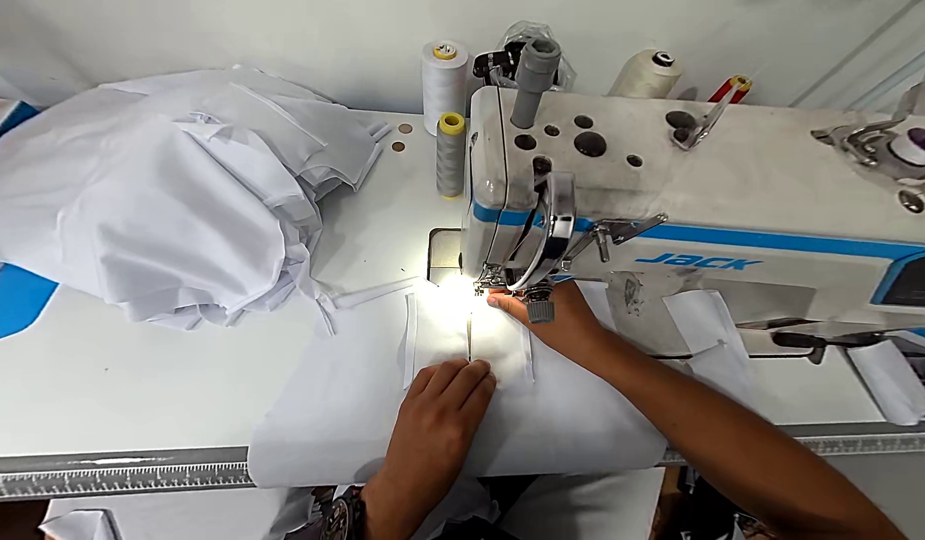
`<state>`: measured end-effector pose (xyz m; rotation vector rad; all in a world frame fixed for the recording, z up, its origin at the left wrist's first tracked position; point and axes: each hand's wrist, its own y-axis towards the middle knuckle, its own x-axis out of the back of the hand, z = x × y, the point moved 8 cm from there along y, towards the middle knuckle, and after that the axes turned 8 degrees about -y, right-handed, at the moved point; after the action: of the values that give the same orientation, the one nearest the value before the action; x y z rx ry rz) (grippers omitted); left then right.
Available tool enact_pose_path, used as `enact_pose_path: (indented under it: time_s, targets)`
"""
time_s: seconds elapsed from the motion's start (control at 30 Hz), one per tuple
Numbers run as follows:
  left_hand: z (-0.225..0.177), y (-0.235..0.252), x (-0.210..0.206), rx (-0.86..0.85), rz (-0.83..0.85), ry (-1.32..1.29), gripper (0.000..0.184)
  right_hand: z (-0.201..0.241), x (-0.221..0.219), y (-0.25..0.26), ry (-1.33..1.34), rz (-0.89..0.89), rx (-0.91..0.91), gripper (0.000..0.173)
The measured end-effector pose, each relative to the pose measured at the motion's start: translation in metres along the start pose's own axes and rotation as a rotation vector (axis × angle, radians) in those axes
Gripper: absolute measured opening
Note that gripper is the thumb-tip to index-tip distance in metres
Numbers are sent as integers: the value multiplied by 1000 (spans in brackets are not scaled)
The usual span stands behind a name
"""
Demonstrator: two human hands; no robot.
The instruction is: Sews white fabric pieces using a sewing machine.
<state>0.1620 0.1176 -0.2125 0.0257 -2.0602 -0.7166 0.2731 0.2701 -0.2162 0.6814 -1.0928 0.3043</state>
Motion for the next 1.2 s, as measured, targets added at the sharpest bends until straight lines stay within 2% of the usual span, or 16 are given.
enact_pose_path:
  time_s: [0.5,0.63,0.7,0.73,0.77,0.83,0.87,1.0,1.2]
  targets:
    - [6,11,1,12,6,12,23,1,9,6,-53,-40,42,23]
    - [13,20,6,84,-13,-31,22,22,34,-10,-60,92,145,27]
    - [16,23,7,116,-28,-79,20,45,32,-32,29,222,190,43]
    - [17,24,8,129,-34,-103,19,55,28,-41,41,212,213,46]
    - [18,23,8,140,-34,-125,18,62,24,-47,36,148,239,41]
    - [18,17,14,138,-28,-164,20,66,23,-55,34,-17,271,18]
    - [20,13,20,126,-22,-173,21,66,25,-56,39,-67,281,14]
    - [41,-10,42,48,54,-117,28,66,35,-62,30,-93,312,17]
    - [56,-16,38,-104,237,-63,41,68,30,-68,4,-87,321,15]
